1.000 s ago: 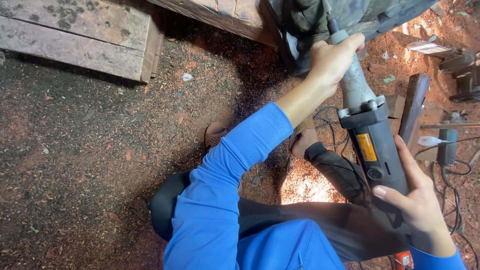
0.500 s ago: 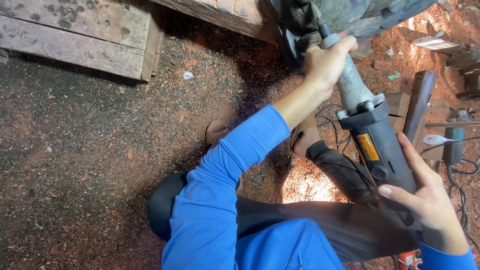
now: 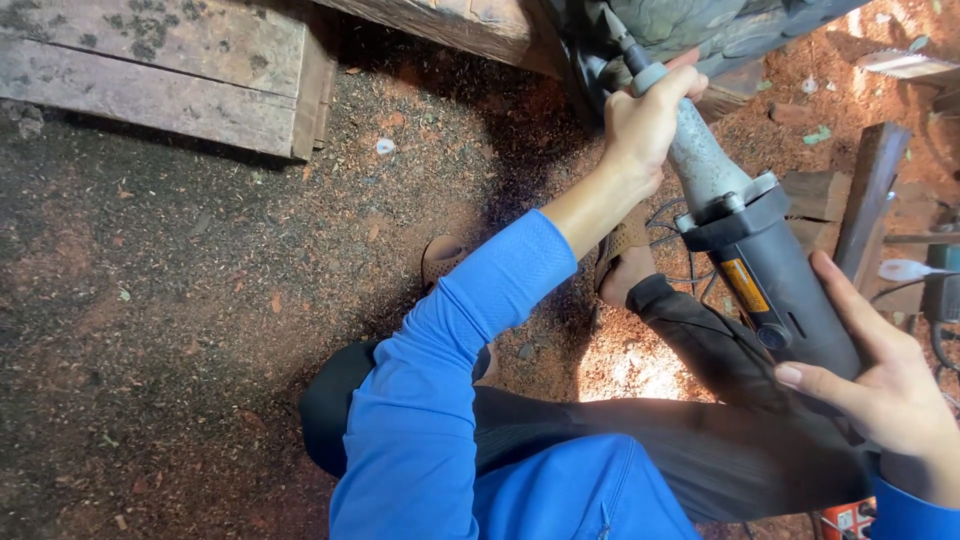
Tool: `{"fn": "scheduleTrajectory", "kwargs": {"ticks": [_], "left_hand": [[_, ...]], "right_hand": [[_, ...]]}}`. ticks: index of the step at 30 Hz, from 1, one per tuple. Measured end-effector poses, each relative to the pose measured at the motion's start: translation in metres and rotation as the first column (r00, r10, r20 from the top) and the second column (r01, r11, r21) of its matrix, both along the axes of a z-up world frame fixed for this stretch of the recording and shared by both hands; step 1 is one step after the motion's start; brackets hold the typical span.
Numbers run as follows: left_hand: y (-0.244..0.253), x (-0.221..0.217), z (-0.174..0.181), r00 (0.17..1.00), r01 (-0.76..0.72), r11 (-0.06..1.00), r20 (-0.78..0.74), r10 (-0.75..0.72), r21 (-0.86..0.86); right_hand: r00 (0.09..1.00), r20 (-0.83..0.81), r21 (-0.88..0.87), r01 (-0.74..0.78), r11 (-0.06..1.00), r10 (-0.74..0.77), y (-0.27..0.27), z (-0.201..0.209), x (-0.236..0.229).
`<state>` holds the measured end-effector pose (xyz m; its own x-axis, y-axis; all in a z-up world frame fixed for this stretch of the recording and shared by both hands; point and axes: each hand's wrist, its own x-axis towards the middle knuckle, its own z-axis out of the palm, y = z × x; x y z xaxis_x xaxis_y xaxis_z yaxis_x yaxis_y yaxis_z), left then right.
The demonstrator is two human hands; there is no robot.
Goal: Refining the surface and details of a large sculpture using a handheld power rotary tool while seated on the floor.
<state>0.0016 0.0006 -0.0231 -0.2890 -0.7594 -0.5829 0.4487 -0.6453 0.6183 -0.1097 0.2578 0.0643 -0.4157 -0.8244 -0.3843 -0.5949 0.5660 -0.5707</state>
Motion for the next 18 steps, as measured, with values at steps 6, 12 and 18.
{"fn": "scheduleTrajectory", "kwargs": {"ticks": [6,12,18], "left_hand": [[0.002,-0.010,0.007,0.999,0.017,0.993,-0.046,-0.023,-0.119],[-0.008,-0.033,0.033,0.997,0.074,0.975,0.006,-0.074,-0.212],[-0.043,-0.086,0.019,0.998,-0.064,0.949,-0.031,0.057,-0.309]], "right_hand": [[0.997,-0.018,-0.047,-0.069,0.997,0.068,0.006,-0.006,-0.011],[0.998,-0.068,-0.181,-0.022,0.983,0.009,0.015,-0.008,-0.017],[0.995,-0.100,-0.215,-0.008,0.977,-0.014,-0.018,0.024,-0.039]]}}
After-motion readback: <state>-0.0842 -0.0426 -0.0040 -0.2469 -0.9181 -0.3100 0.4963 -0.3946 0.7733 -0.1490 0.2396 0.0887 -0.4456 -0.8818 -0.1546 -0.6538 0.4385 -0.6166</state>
